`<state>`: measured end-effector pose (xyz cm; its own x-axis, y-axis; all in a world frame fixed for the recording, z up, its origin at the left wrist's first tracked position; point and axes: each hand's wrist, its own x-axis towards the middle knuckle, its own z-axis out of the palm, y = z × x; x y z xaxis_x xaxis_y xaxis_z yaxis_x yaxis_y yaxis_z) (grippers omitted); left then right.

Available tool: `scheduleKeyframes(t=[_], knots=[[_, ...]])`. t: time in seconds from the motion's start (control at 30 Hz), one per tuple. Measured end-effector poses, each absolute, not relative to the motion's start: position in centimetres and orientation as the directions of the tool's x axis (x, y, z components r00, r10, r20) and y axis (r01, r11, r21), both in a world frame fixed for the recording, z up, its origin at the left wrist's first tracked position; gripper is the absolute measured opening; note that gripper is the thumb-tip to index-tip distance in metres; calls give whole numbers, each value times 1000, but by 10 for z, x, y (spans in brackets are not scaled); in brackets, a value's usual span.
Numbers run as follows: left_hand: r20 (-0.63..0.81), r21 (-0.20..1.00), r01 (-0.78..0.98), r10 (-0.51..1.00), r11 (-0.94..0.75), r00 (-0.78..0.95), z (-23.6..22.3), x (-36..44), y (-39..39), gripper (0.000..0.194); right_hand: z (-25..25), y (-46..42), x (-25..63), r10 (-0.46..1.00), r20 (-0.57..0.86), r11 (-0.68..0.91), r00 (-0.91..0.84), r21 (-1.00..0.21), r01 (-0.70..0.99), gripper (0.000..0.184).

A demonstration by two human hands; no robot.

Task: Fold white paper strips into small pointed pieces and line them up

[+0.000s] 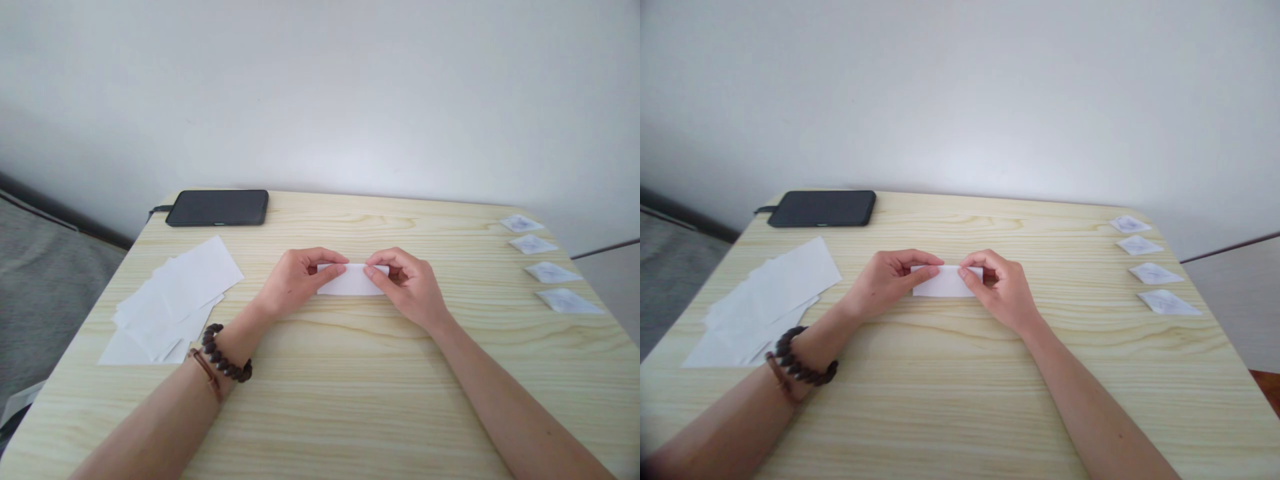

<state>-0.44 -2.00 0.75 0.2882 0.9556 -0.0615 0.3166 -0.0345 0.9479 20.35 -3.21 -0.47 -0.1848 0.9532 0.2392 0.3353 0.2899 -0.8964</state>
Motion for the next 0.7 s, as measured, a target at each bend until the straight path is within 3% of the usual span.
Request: scheduleKeyframes(t=[0.27, 0.5, 0.7], knots=[[-73, 959, 283, 958, -10, 278, 12, -1, -23, 26, -4, -34, 204, 924, 322, 379, -204, -839, 391, 2], [20, 901, 405, 946, -158, 325, 13, 5, -31, 22, 1, -37, 198, 844, 399, 535, -360, -680, 502, 4], [67, 863, 460, 948, -211, 311, 15, 8, -34, 22, 0, -38, 195, 815, 441, 578, -375, -653, 488, 5]])
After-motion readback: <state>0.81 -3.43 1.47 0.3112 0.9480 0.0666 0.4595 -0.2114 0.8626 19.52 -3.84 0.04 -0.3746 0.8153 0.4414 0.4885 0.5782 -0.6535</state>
